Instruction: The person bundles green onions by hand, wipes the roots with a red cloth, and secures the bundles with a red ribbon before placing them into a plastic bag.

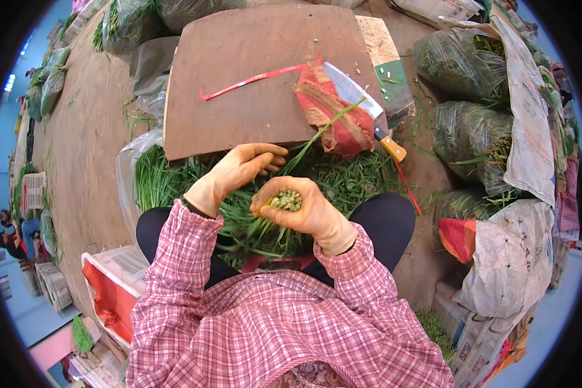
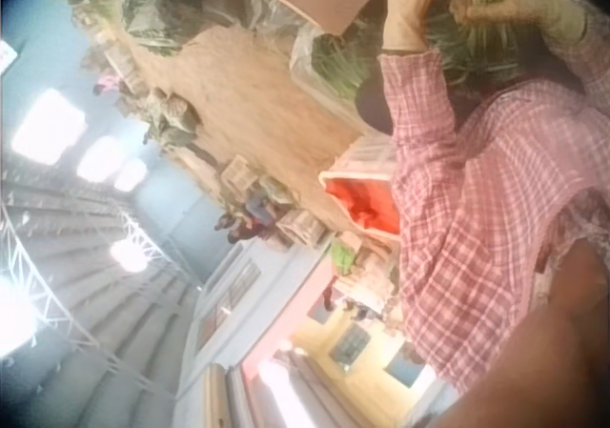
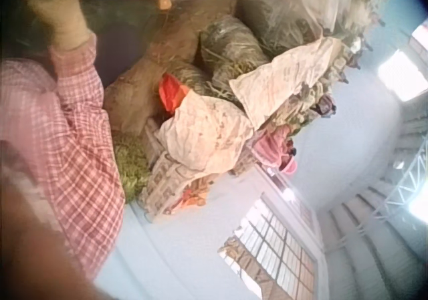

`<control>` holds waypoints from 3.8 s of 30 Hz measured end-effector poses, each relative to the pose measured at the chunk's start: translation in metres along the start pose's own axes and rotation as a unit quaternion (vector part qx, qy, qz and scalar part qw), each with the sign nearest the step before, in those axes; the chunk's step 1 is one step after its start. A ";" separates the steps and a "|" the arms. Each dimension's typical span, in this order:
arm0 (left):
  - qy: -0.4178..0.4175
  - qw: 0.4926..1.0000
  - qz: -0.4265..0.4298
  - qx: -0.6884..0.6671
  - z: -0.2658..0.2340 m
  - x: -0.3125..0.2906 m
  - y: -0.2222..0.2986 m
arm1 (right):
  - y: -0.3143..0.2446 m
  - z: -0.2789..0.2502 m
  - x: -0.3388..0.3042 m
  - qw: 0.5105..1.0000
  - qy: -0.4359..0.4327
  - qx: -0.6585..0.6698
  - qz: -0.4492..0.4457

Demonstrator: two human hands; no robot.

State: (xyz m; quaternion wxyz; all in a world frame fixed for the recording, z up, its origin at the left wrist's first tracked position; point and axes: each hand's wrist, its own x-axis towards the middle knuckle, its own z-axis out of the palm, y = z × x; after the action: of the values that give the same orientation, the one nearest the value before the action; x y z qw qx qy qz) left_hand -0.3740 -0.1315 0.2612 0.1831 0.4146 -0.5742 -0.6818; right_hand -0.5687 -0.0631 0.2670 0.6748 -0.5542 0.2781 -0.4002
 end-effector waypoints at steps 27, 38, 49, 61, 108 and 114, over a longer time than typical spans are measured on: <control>0.122 0.992 -0.005 -0.017 0.062 -0.022 0.002 | -0.005 -0.026 -0.022 0.945 0.264 -0.102 0.162; 0.204 0.933 0.182 -0.232 0.074 -0.025 0.024 | -0.028 -0.003 -0.011 0.924 0.208 -0.238 0.217; 0.214 0.959 0.162 -0.088 0.061 -0.041 0.043 | -0.026 0.024 0.003 0.915 0.178 -0.317 0.173; 0.427 0.877 0.173 0.135 -0.010 -0.112 0.052 | -0.089 0.000 0.008 0.984 0.158 -0.066 0.045; -0.037 0.709 0.086 -0.699 0.066 -0.165 0.015 | -0.152 0.115 -0.003 0.747 -0.422 -0.452 -0.244; 0.145 0.837 0.132 -0.512 0.074 -0.112 -0.031 | -0.012 0.017 -0.009 0.982 0.020 -0.066 0.173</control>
State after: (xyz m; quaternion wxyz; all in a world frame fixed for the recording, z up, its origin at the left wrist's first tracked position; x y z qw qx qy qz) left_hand -0.3584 0.0050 0.2714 0.5384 0.2763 -0.1596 -0.7799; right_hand -0.5624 -0.0473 0.2816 0.6901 -0.5330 0.4090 -0.2691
